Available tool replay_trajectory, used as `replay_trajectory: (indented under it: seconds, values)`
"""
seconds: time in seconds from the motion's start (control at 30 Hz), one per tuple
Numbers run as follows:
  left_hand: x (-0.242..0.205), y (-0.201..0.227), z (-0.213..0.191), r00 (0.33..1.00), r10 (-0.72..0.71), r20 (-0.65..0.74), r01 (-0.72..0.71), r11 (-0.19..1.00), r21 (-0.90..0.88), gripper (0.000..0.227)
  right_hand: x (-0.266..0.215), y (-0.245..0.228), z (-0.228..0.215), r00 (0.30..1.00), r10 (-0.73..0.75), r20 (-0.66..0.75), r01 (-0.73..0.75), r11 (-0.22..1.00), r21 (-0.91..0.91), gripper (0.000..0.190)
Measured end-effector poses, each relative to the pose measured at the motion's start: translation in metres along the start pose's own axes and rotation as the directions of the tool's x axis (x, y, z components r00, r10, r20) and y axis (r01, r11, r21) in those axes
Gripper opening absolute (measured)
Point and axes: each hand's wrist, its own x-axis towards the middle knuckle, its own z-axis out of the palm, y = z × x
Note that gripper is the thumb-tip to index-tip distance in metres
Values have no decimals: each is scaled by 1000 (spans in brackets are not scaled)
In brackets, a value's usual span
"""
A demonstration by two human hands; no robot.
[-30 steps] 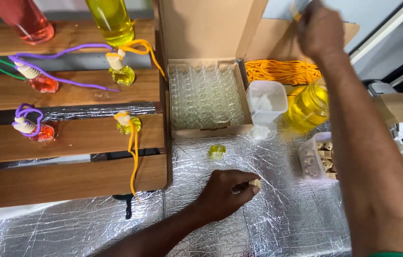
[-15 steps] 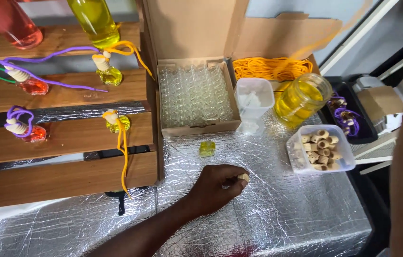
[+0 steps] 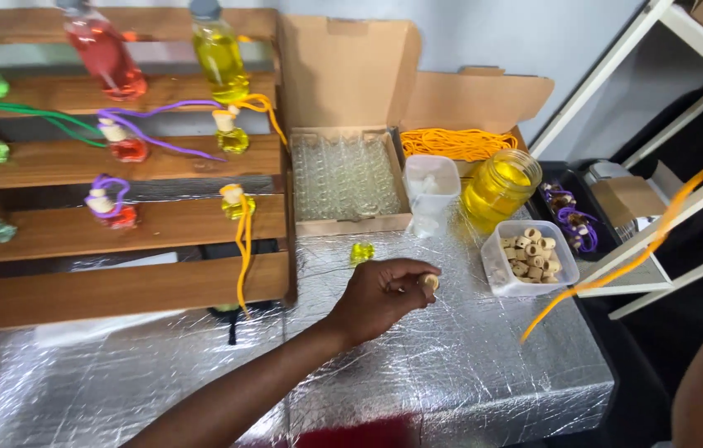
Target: Assembling small perfume bottles by threading a cord through a wooden cap and attaching it to the bottle.
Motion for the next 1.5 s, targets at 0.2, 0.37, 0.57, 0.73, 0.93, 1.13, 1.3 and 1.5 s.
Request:
replay_trajectory:
  seconds: [0.2, 0.37, 0.57, 0.73, 0.93, 1.13, 1.3, 1.5]
  values:
    - [-26, 21, 3, 996, -72, -51, 53, 952, -301, 30, -147, -408, 199, 966, 128, -223, -84, 977, 198, 10]
    - [-47, 12, 7, 941, -325, -99, 212, 790, -575, 29, -172, -396, 247, 977, 176, -118, -132, 943, 306, 16]
    - [-69, 28, 10, 951, -256, -173, 103, 789, -606, 29, -197, -383, 299, 974, 225, 10, -212, 900, 382, 14]
    - [-79, 14, -1, 961, -201, -190, 51, 803, -594, 30, -212, -366, 322, 971, 236, 29, -227, 886, 404, 14]
    - [-81, 3, -3, 969, -112, -218, -26, 838, -545, 30, -223, -380, 333, 975, 221, 27, -211, 874, 438, 12]
    - [-93, 9, -10, 981, -71, -182, -51, 807, -589, 38, -240, -417, 333, 989, 148, -9, -140, 954, 265, 7]
    - [-98, 0, -15, 993, -34, -109, -48, 740, -670, 49, -262, -421, 343, 993, 114, -34, -91, 912, 400, 2]
    - [-94, 3, -9, 991, -18, -131, -77, 724, -685, 35, -261, -429, 357, 971, -34, -235, 86, 973, 212, 3]
